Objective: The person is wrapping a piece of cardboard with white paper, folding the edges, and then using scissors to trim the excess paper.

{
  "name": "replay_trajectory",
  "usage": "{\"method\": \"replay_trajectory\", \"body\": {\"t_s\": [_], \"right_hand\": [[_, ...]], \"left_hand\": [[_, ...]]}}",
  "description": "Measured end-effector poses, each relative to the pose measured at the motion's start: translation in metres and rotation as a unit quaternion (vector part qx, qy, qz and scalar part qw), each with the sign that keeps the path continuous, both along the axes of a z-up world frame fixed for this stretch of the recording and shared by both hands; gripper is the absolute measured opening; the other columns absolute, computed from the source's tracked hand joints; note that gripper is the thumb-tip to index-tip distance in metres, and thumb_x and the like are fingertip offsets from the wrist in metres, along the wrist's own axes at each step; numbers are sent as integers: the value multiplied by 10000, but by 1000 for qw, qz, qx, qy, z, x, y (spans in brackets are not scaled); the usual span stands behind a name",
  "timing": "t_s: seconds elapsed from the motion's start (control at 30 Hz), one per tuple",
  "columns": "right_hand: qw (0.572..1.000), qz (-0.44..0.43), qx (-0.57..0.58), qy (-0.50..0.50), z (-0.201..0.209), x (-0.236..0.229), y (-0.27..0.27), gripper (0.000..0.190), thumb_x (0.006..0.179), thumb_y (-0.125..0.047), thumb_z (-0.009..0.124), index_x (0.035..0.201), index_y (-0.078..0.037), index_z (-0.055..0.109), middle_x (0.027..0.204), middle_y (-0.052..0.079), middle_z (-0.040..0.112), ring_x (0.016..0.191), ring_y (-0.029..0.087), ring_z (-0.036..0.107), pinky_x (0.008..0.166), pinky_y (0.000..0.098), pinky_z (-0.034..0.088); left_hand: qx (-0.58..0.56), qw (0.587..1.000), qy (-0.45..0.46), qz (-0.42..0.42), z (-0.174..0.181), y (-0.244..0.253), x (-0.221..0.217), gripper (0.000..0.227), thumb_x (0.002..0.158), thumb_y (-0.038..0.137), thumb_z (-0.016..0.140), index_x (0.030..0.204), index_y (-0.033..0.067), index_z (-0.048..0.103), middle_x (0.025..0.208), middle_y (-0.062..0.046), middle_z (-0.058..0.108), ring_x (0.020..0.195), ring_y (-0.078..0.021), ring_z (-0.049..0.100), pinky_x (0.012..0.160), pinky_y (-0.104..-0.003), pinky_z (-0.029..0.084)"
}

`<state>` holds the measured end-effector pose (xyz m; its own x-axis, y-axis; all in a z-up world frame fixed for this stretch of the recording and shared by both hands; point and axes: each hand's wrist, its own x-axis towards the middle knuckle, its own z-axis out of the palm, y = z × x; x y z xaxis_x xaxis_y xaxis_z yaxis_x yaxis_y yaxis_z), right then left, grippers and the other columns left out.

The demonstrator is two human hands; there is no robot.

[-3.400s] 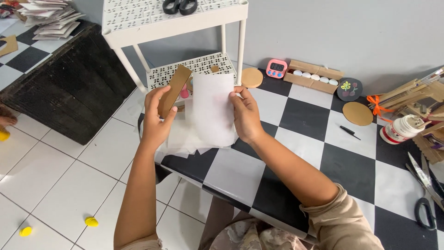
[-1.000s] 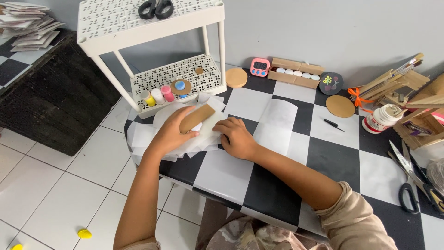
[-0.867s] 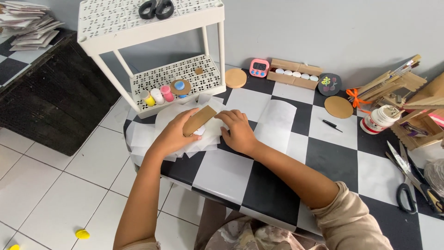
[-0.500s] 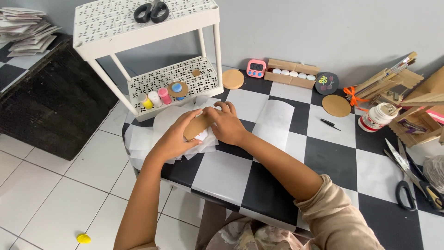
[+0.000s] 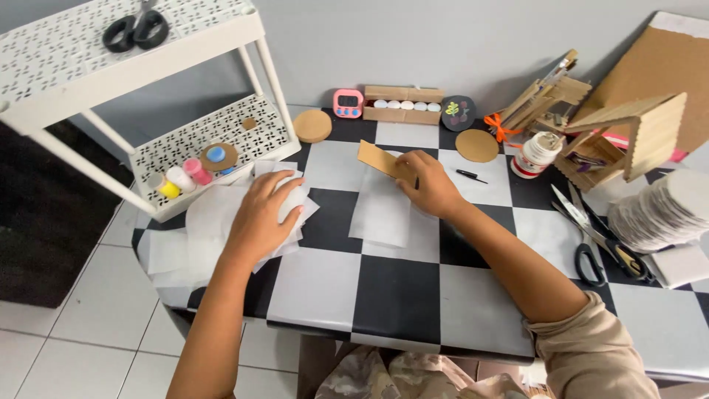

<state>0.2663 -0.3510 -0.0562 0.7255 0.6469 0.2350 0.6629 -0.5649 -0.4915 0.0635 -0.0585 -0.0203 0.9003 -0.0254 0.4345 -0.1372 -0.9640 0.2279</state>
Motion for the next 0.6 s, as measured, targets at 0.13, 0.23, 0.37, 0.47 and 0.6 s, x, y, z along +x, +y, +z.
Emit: {"method": "replay_trajectory", "body": {"t_s": [0.13, 0.23, 0.37, 0.47, 0.6], "right_hand": [[998, -51, -19, -11, -2, 5, -54, 398, 927, -152, 697, 1306, -160, 572, 1287, 140, 605, 1266, 346, 585, 1102, 481, 439], [997, -70, -30, -26, -4, 6, -81, 371, 941, -196, 703, 1294, -151, 598, 1278, 140, 608, 1268, 338, 586, 1090, 479, 450], [996, -72, -16, -57, -4, 5, -98, 367, 936, -206, 704, 1283, -129, 614, 1242, 157, 622, 1253, 347, 591, 1075, 468, 462], [996, -86, 16, -25, -6, 4, -102, 378, 934, -218, 705, 1286, -119, 611, 1245, 159, 616, 1253, 351, 589, 1070, 473, 477], [992, -107, 72, 14, -4, 4, -100, 399, 943, -240, 701, 1305, -114, 591, 1233, 173, 605, 1242, 368, 587, 1050, 489, 499]], "left_hand": [[1, 998, 65, -20, -11, -49, 61, 369, 930, 254, 662, 1295, 199, 659, 1306, -33, 608, 1254, -273, 580, 975, -393, 530], [-21, 993, 108, -35, -7, -77, 105, 351, 939, 267, 646, 1280, 188, 661, 1266, -19, 619, 1219, -260, 602, 927, -372, 565], [-42, 968, 246, -8, 11, -107, 147, 707, 896, 493, 640, 1456, 82, 508, 1362, -135, 567, 1272, -314, 534, 985, -441, 540], [-45, 962, 269, -5, -10, -113, 175, 771, 797, 577, 734, 1353, 65, 585, 1288, -134, 575, 1233, -322, 532, 981, -465, 532], [-126, 960, 249, 3, -50, -112, 198, 527, 777, 493, 813, 1123, 103, 733, 1256, -100, 553, 1233, -326, 505, 977, -448, 511]]}}
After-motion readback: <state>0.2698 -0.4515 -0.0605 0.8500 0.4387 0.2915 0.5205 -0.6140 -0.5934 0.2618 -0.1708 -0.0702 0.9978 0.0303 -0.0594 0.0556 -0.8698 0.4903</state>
